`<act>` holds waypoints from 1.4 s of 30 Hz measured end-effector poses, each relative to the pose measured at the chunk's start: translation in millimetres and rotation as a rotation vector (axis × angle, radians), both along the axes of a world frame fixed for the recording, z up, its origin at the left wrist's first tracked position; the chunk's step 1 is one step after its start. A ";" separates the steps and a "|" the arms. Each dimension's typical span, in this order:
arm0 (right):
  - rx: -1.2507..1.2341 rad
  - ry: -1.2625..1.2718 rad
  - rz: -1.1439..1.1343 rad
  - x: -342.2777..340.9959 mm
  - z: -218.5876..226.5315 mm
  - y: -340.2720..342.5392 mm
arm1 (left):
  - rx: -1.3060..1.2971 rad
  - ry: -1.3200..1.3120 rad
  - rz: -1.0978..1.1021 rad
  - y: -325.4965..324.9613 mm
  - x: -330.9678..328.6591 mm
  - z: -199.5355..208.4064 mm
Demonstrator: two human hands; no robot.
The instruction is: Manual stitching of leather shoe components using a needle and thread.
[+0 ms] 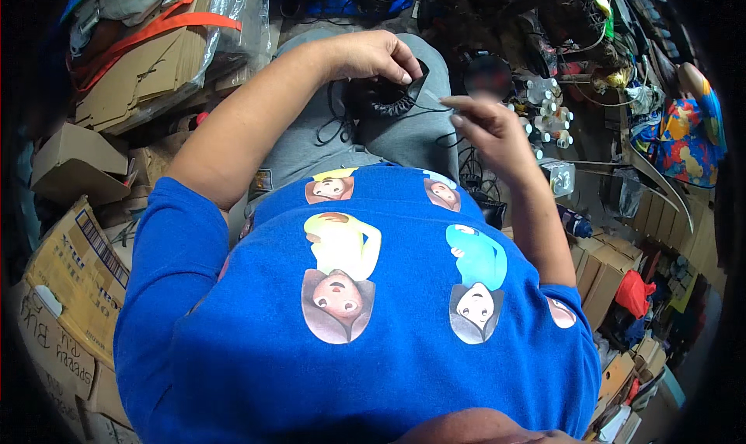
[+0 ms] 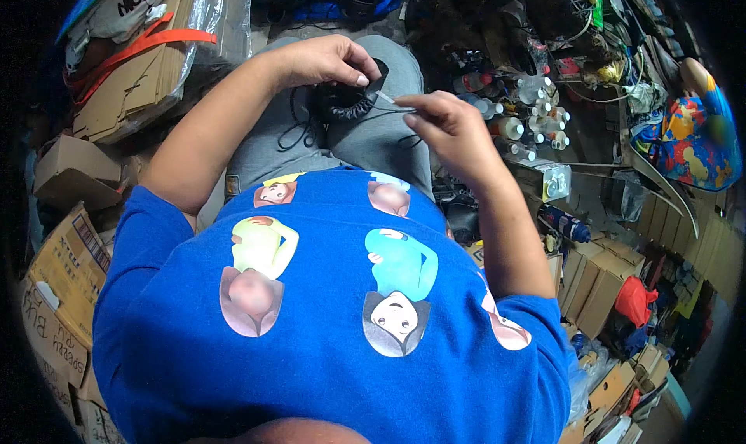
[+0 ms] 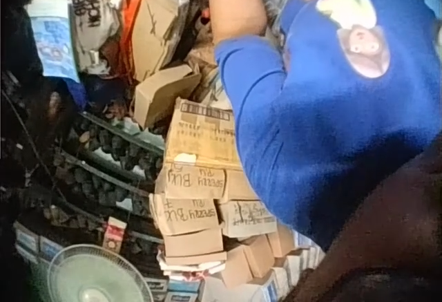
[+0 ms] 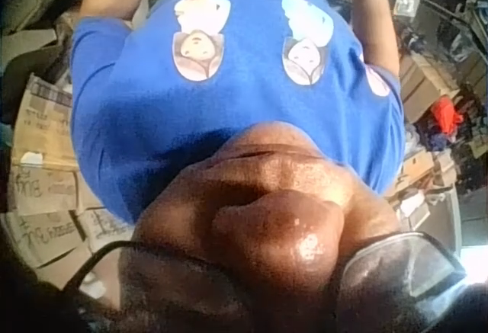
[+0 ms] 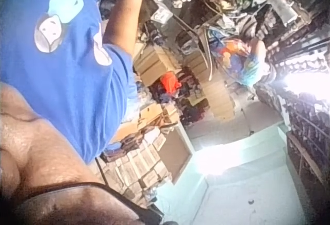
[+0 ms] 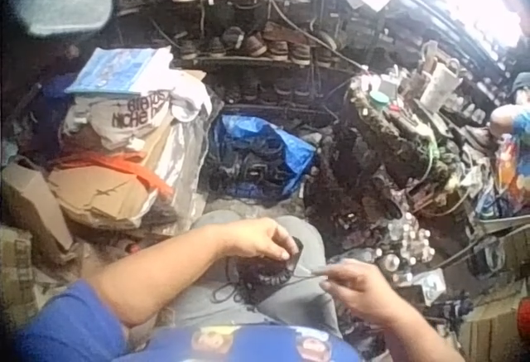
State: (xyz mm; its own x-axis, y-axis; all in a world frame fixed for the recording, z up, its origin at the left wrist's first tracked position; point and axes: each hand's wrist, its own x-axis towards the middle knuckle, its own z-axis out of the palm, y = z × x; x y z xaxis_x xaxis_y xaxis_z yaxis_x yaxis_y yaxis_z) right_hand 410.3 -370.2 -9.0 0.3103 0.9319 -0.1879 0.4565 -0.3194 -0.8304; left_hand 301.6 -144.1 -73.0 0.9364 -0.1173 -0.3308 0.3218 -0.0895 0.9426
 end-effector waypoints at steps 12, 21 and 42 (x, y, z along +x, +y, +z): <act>-0.069 -0.203 0.013 -11.5 -13.7 18.6 | 0.128 0.025 -0.107 0.6 -6.0 19.0; -0.077 -0.301 -0.044 -17.2 -9.6 20.3 | 0.055 0.039 -0.080 1.0 -6.2 16.1; 0.017 -0.445 0.036 -12.8 -25.5 18.7 | 0.073 0.060 -0.065 -2.3 7.4 13.2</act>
State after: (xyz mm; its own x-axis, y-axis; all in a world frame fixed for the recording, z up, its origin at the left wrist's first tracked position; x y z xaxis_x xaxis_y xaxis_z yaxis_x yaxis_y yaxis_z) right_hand 397.5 -351.5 -34.5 0.3247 0.9454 -0.0284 0.7811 -0.2850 -0.5556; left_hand 309.0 -146.4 -59.8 0.9058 -0.1509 -0.3960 0.3689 -0.1793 0.9120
